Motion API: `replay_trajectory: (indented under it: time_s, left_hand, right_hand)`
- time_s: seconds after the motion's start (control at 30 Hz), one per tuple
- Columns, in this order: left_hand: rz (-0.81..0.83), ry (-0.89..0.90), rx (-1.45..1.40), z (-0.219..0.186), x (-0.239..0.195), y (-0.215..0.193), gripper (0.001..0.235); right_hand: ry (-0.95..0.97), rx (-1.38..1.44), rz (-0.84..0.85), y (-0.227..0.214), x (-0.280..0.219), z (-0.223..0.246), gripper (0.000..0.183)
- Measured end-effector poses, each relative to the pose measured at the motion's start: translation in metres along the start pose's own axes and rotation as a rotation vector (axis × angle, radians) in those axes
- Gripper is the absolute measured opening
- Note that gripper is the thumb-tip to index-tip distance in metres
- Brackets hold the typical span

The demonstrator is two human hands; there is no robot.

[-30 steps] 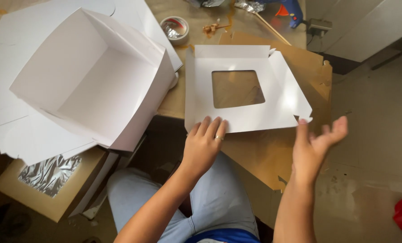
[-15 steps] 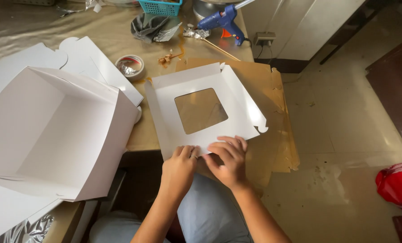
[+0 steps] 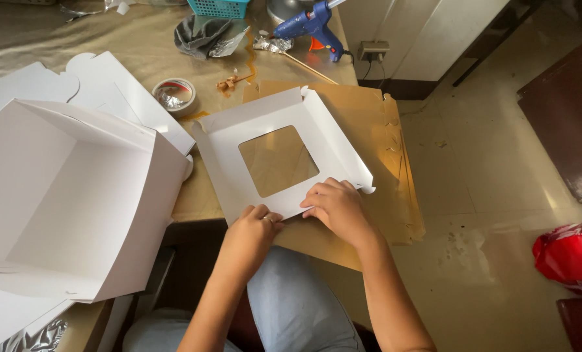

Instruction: The person folds the edges of a white paper box and then folds the flaps of a white paper box lid with a clear window. They smooth the flaps and adjust the edges to form the lid shape.

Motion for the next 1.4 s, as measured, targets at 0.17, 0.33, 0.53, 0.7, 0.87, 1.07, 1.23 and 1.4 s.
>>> replay_trajectory:
  time_s: [0.17, 0.33, 0.53, 0.7, 0.87, 1.07, 1.23, 1.4]
  left_hand:
    - [0.064, -0.089, -0.308, 0.04, 0.015, 0.011, 0.016]
    - [0.17, -0.262, -0.475, 0.057, 0.03, 0.005, 0.02]
    - [0.27, -0.338, -0.508, 0.059, 0.035, 0.012, 0.022]
    - [0.11, -0.265, -0.446, 0.06, 0.026, 0.022, 0.023]
    - [-0.03, -0.193, 0.018, 0.017, 0.018, 0.007, 0.03]
    - [-0.094, 0.06, 0.487, -0.037, -0.011, 0.045, 0.052]
    - [-0.041, -0.11, 0.248, -0.038, -0.024, 0.065, 0.088]
    - [0.018, -0.133, 0.386, -0.029, -0.014, 0.063, 0.085]
  right_hand:
    - [-0.024, 0.046, 0.147, 0.011, 0.022, -0.032, 0.009]
    - [0.057, 0.031, 0.532, 0.025, 0.069, -0.052, 0.016]
    - [0.296, 0.013, 0.901, 0.027, 0.076, -0.052, 0.024]
    - [0.208, 0.201, 0.321, 0.043, 0.059, -0.058, 0.019]
    - [-0.074, -0.183, -0.049, 0.048, 0.056, -0.035, 0.008]
    - [-0.167, -0.242, -0.077, 0.055, 0.058, -0.042, 0.026]
    - [-0.157, -0.187, -0.074, 0.058, 0.058, -0.044, 0.026]
    - [-0.188, -0.224, -0.151, 0.06, 0.054, -0.046, 0.02]
Point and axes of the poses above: each hand's wrist, its own x-axis towards the middle knuckle, its own y-axis out of the palm, z = x × y, the point moved 2 cm from there along x, towards the middle knuckle, and after that the axes turned 9 degrees about y, right-handed, at the moved point
